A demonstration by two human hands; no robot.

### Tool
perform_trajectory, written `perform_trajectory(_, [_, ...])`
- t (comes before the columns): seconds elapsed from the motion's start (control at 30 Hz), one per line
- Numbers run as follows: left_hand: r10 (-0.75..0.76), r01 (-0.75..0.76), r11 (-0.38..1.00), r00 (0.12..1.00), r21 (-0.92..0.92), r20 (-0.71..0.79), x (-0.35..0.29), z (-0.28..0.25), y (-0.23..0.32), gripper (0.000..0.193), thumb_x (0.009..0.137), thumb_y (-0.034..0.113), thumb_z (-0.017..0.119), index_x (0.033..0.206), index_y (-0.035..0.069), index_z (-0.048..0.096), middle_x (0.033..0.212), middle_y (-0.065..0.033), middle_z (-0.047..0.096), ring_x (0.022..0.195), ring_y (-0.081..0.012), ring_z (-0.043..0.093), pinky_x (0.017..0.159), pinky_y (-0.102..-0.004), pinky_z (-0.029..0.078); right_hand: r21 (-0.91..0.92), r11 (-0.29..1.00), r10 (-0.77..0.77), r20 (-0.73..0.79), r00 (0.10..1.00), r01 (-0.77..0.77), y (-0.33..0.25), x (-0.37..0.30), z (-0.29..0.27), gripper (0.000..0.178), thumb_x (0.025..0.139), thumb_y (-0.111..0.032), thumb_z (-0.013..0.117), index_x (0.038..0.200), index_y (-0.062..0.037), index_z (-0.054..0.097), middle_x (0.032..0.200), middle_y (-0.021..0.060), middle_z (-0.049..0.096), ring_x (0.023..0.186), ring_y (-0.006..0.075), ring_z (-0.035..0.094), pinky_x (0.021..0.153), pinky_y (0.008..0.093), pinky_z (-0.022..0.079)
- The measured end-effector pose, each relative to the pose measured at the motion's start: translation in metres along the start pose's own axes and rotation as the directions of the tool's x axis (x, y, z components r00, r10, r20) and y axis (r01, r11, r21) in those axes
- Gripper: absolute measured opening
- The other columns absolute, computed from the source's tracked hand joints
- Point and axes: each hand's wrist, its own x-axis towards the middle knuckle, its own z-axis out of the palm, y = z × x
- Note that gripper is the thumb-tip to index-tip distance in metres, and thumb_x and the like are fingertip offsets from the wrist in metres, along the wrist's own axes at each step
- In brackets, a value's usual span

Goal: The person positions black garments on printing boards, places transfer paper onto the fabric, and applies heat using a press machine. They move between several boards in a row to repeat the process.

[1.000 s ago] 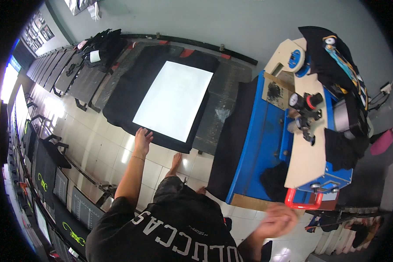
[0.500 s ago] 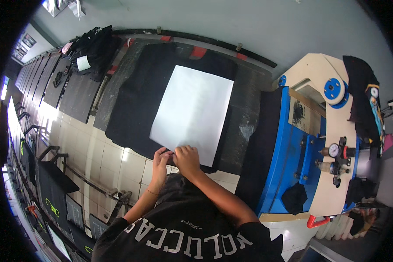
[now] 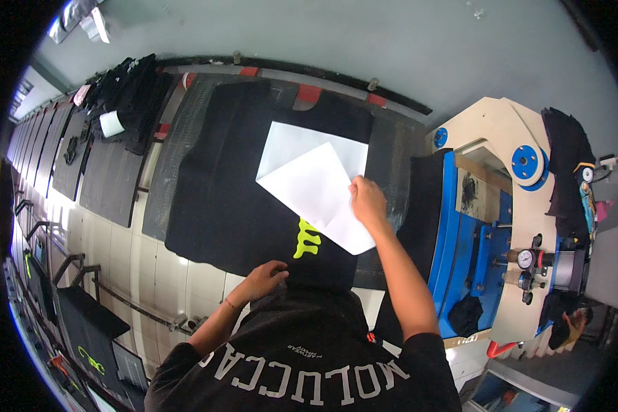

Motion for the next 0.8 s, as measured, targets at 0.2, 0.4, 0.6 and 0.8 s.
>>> perform_trajectory(0.2, [0.138, -0.153, 0.985, 0.973, 0.073, 0.186, 0.046, -0.024, 0.059, 0.039, 0.094, 0.029, 0.062, 0.119, -0.001, 0.061, 0.111, -0.0207, 0.066, 0.103, -0.0317, 0.065, 0.089, -0.0378, 0.05, -0.107, 0.994, -0.046, -0.121, 0.992, 0.033, 0.034, 0.109, -0.032, 0.015, 0.092, -0.02, 0.058, 0.09, -0.0053, 0.057, 0.088, 0.0151, 0.066, 0.088, 0.0376, 0.061, 0.077, 0.0495, 0.047])
perform_trajectory(0.4, [0.565, -0.567, 0.818, 0.824, 0.098, 0.049, 0.217, -0.033, 0.133, 0.036, 0.093, 0.025, 0.064, 0.118, -0.001, 0.06, 0.114, -0.0207, 0.065, 0.107, -0.0311, 0.063, 0.088, -0.0379, 0.051, -0.3, 0.951, -0.158, -0.273, 0.949, 0.072, 0.041, 0.212, -0.072, 0.011, 0.092, -0.016, 0.058, 0.088, -0.0057, 0.056, 0.085, 0.0132, 0.065, 0.085, 0.0358, 0.061, 0.074, 0.0485, 0.046])
perform_trajectory(0.6, [0.458, -0.416, 0.854, 0.886, 0.311, -0.073, 0.368, -0.058, 0.207, 0.052, 0.09, 0.035, 0.065, 0.122, -0.006, 0.057, 0.123, -0.0248, 0.06, 0.114, -0.0369, 0.058, 0.099, -0.0401, 0.045, -0.42, 0.902, -0.292, -0.416, 0.861, 0.104, 0.018, 0.272, -0.133, 0.009, 0.091, -0.014, 0.059, 0.087, -0.0073, 0.056, 0.086, 0.0105, 0.064, 0.086, 0.0315, 0.06, 0.073, 0.0449, 0.045])
perform_trajectory(0.8, [0.587, -0.585, 0.806, 0.769, 0.093, -0.255, 0.388, -0.097, 0.276, 0.06, 0.089, 0.031, 0.066, 0.131, -0.008, 0.048, 0.134, -0.0274, 0.052, 0.127, -0.0394, 0.049, 0.104, -0.0419, 0.042, -0.435, 0.859, -0.471, -0.465, 0.749, 0.27, -0.061, 0.233, -0.194, 0.007, 0.09, -0.013, 0.059, 0.087, -0.0068, 0.056, 0.086, 0.0094, 0.063, 0.089, 0.0299, 0.059, 0.075, 0.043, 0.044])
